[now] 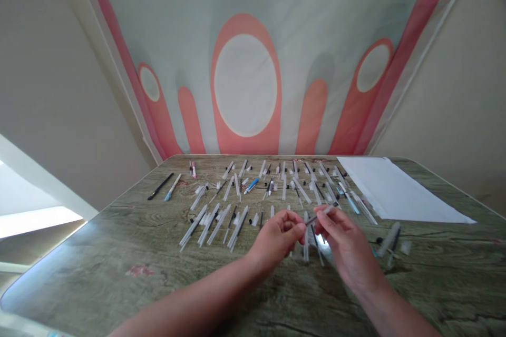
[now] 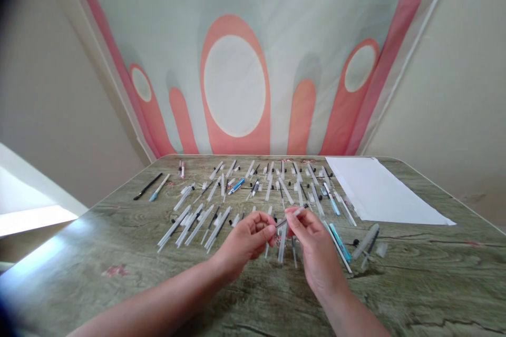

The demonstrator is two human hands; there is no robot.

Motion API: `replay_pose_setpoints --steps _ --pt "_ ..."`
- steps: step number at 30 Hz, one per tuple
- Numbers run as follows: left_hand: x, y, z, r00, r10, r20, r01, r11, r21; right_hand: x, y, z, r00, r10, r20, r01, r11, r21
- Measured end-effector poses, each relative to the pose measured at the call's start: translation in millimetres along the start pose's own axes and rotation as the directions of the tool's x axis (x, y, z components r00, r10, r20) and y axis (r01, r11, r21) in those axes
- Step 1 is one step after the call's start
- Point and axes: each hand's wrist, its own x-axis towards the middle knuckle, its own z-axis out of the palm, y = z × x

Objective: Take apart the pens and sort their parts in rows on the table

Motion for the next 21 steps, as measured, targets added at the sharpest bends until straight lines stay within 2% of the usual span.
replay_pose_setpoints --steps 4,6,8,10,14,17,21 --pt "-3 19 -28.6 1.000 -0.013 0.004 0.013 0.995 0.099 4 -5 -10 1.000 0.003 0.027 -0.003 1.000 0.000" --pt "-5 23 -38.2 0.999 -0.025 -0.022 0.026 0.998 0.053 3 -6 -10 0.997 0.009 0.080 -0.006 0.999 -0.036" --pt "-7 23 -44.2 0.999 -0.005 -0.050 0.003 0.999 -0.047 0 -6 -7 0.982 0.049 0.182 -0.030 0.994 -0.104" --pt "-7 21 -47.5 0.996 0.034 -0.080 -0.046 0.988 -0.148 -4 -4 -2 0.943 0.134 0.305 -0.082 0.981 -0.178" --pt "-10 13 -51.2 0.990 0.059 -0.129 -0.089 0.967 -0.240 -16 1 11 0.815 0.277 0.510 -0.164 0.953 -0.256" --pt "-13 11 -55.3 0.988 0.060 -0.140 -0.095 0.962 -0.255 -23 3 17 0.737 0.335 0.587 -0.239 0.941 -0.238" --pt "-16 14 -60.0 0.990 0.094 -0.109 -0.121 0.956 -0.268 -28 2 17 0.663 0.423 0.618 -0.403 0.897 -0.182"
